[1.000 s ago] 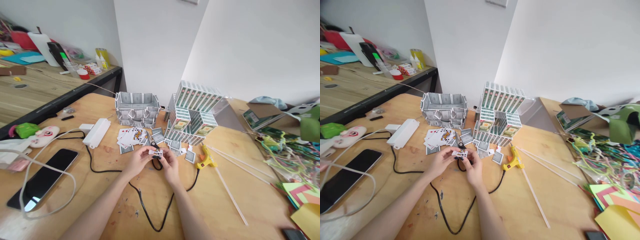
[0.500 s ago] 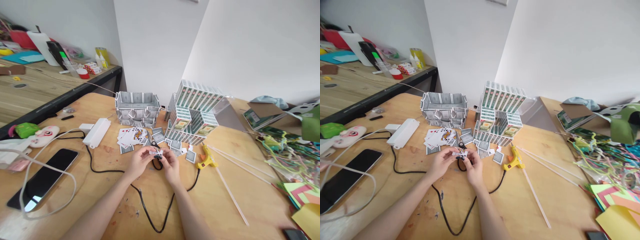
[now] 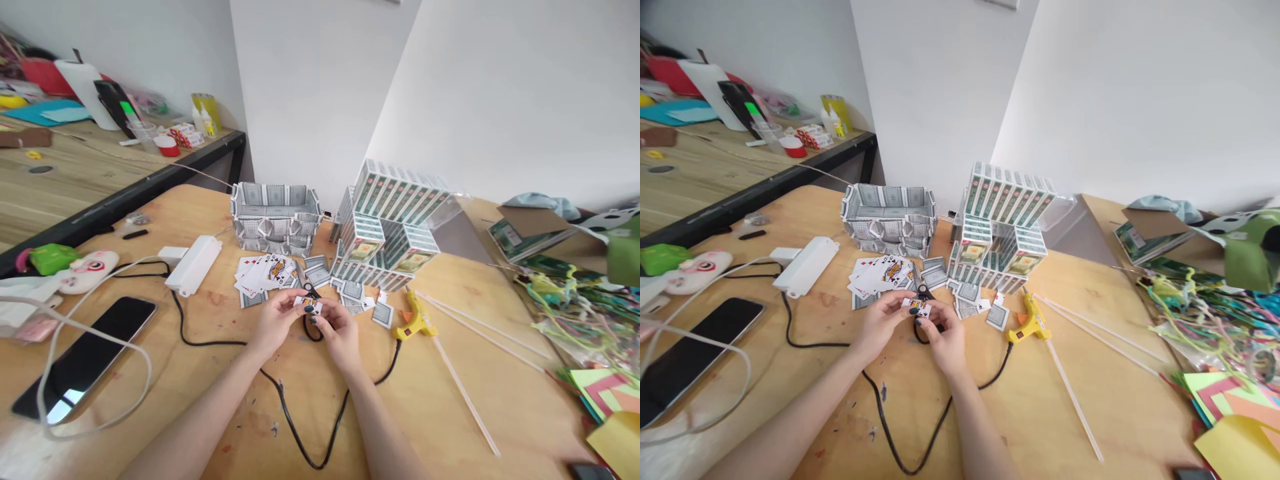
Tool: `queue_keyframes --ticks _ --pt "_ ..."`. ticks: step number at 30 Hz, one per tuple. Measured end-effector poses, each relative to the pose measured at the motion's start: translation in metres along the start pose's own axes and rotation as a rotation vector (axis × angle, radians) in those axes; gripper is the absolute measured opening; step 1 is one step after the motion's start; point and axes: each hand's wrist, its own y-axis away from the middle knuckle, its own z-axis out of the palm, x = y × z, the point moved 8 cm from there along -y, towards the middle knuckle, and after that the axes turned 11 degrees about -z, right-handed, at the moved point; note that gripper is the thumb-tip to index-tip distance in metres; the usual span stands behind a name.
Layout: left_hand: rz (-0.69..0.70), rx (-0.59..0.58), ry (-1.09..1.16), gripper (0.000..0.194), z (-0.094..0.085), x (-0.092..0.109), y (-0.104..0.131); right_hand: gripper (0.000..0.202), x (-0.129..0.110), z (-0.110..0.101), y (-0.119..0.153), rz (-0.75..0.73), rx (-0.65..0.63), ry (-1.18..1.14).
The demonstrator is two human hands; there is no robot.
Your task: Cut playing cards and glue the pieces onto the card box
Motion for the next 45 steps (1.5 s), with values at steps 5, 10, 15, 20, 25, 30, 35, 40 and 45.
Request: queue_keyframes --ticks 5,10,15,20,25,30,35,40,45 --pt "-0.049 -0.074 0.014 0.029 0.003 -0.007 -0.005 0.027 0.003 -0.002 0.0 0.004 0.016 -0.028" --pt "-0.047 -0.124 0.034 0.027 0.006 -0.009 -0.006 0.028 -0.001 -0.004 0.0 -0.018 0.032 -0.055" --pt "-0.053 -0.119 0.05 0.024 0.007 -0.008 -0.005 0.025 -0.004 -0.005 -0.002 -0.025 0.06 -0.065" --pt "-0.088 -0.169 0.052 0.027 0.009 -0.011 -0.005 0.019 0.002 -0.008 -0.003 0.018 0.093 -0.096" --pt "-0.102 -0.188 -0.023 0.028 0.011 -0.014 -0.006 0.018 0.007 -0.013 -0.003 0.074 0.149 -0.077" --pt "-0.092 -0.239 -0.071 0.035 0.013 -0.016 -0.007 0.019 0.008 -0.015 -0.003 0.107 0.175 -0.078" --pt "-0.085 -0.227 -0.084 0.037 0.012 -0.018 -0.008 0.021 0.012 -0.016 -0.004 0.107 0.18 -0.069" --pt "-0.105 -0.167 -0.052 0.035 0.009 -0.016 -0.009 0.033 0.014 -0.014 -0.004 0.108 0.136 -0.078" --pt "-0.119 -0.126 -0.039 0.029 0.008 -0.013 -0.007 0.03 0.013 -0.012 -0.005 0.116 0.125 -0.09"
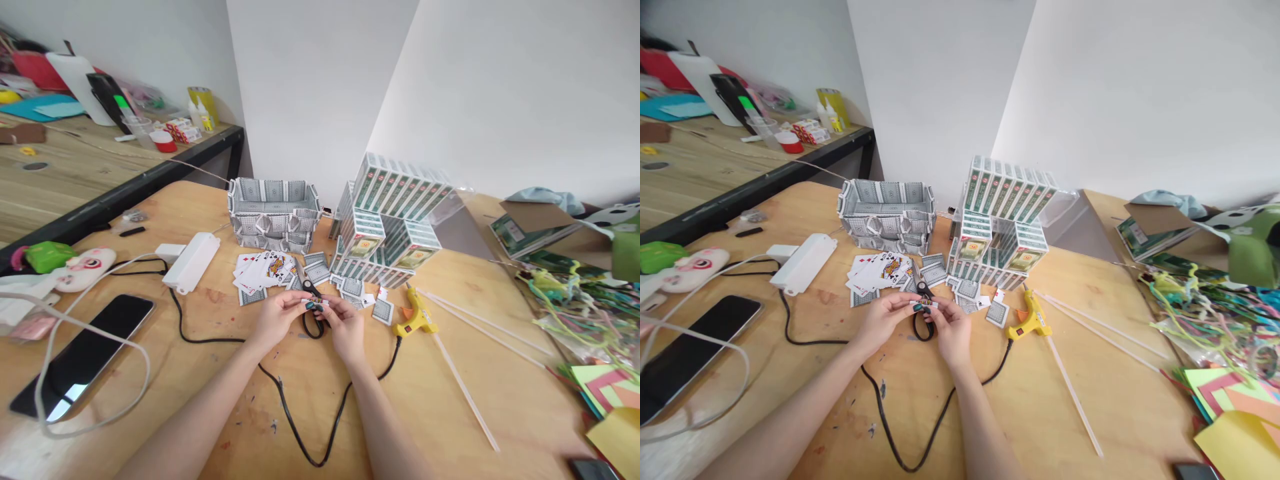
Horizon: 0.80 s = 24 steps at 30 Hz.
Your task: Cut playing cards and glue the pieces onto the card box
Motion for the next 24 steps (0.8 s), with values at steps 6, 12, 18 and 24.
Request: queue_keyframes --ticks 6,12,18,24 --pt "-0.013 0.002 0.007 0.026 0.0008 -0.0016 -0.0003 0.022 -0.0012 0.0001 -0.0003 0.001 0.01 0.005" --pt "-0.018 -0.01 0.023 0.025 0.0014 -0.0039 -0.0025 0.02 -0.0015 -0.0007 -0.0004 0.004 -0.001 0.016" --pt "-0.031 0.008 0.042 0.022 0.0009 -0.0037 -0.0023 0.019 -0.0027 -0.0006 -0.0001 0.015 0.002 0.008" --pt "-0.027 -0.001 0.043 0.022 0.0034 -0.001 -0.0003 0.021 -0.0025 -0.001 -0.0005 0.016 0.003 0.041"
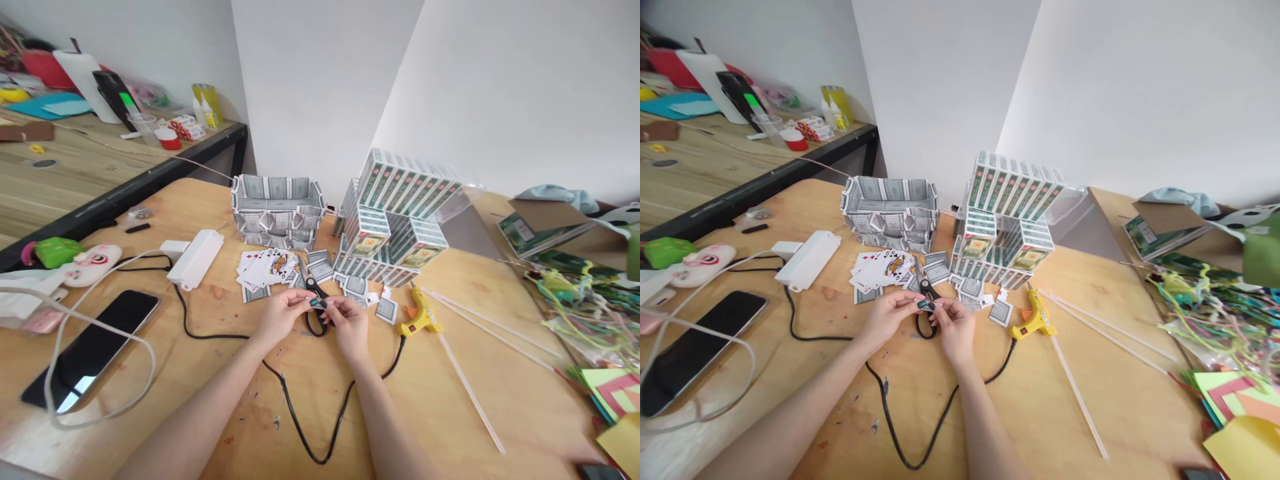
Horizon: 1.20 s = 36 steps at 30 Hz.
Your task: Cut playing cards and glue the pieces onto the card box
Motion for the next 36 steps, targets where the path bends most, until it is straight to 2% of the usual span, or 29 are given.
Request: queue_keyframes --ticks 12,18,21,24,28,31,36 --pt "0.075 0.046 -0.074 0.018 -0.001 0.001 0.0 0.026 0.0 0.004 0.001 -0.008 -0.039 0.074" --pt "0.217 0.209 -0.08 0.021 -0.01 0.009 0.006 0.026 0.005 0.012 0.002 0.0 -0.13 0.108" --pt "0.21 0.238 -0.018 0.027 -0.011 0.012 0.006 0.025 0.005 0.014 0.003 -0.021 -0.15 0.139" --pt "0.13 0.182 0.104 0.034 -0.007 0.008 0.001 0.024 0.003 0.016 0.003 -0.027 -0.171 0.152" --pt "0.047 -0.009 0.215 0.037 0.006 0.0 -0.005 0.025 -0.002 0.013 0.002 0.007 -0.111 0.088" --pt "0.054 -0.106 0.177 0.032 0.012 -0.002 -0.004 0.025 -0.004 0.013 0.002 0.035 -0.081 0.0" --pt "0.065 -0.18 0.169 0.031 0.016 -0.002 -0.003 0.022 -0.006 0.014 0.002 0.042 -0.084 -0.084"
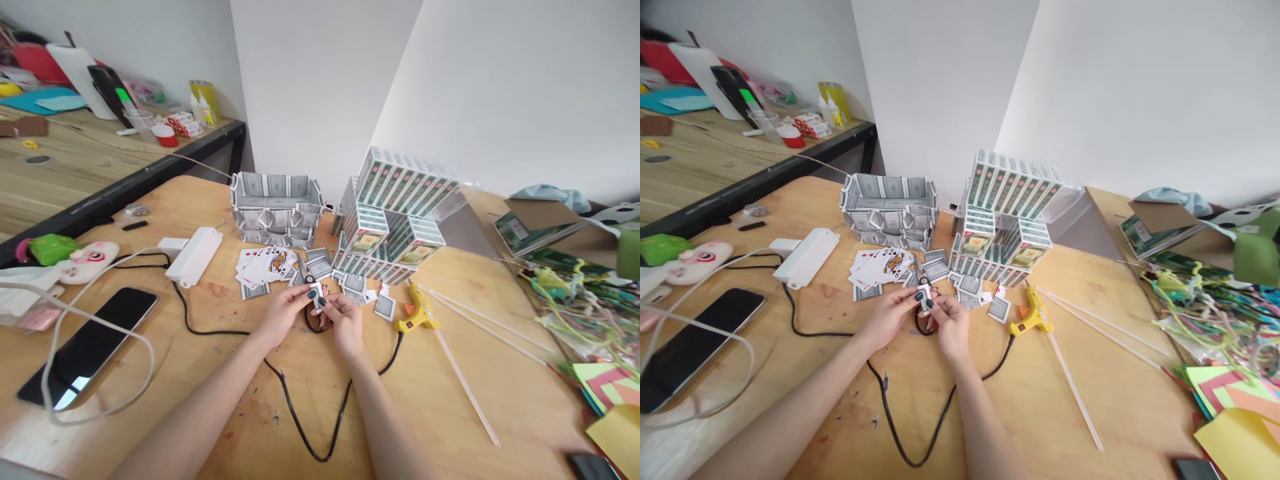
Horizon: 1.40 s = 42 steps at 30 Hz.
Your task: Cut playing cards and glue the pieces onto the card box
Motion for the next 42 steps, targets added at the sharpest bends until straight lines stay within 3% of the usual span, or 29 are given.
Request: queue_keyframes --ticks 5,11,25,31,34,39,42 --pt "-0.047 -0.058 0.052 0.029 0.004 0.0 -0.002 0.022 0.003 -0.001 0.001 0.013 0.007 -0.014" --pt "-0.048 -0.047 0.126 0.029 0.006 0.001 -0.001 0.024 0.005 0.0 0.001 0.015 0.002 -0.003" --pt "0.057 0.253 -0.072 0.03 0.001 -0.005 0.008 0.027 0.009 0.002 0.007 -0.027 0.052 0.062" --pt "0.053 0.269 -0.133 0.033 0.0 -0.001 0.01 0.026 0.011 0.004 0.009 -0.008 0.029 0.086" --pt "0.035 0.204 -0.08 0.033 -0.002 -0.001 0.005 0.026 0.008 0.005 0.008 -0.017 0.006 0.067" --pt "-0.046 -0.049 0.107 0.033 0.002 -0.003 -0.003 0.027 0.004 0.007 0.005 -0.012 -0.069 -0.006" --pt "-0.085 -0.111 0.15 0.028 0.005 -0.001 -0.003 0.027 0.002 0.007 0.004 -0.005 -0.108 -0.014"
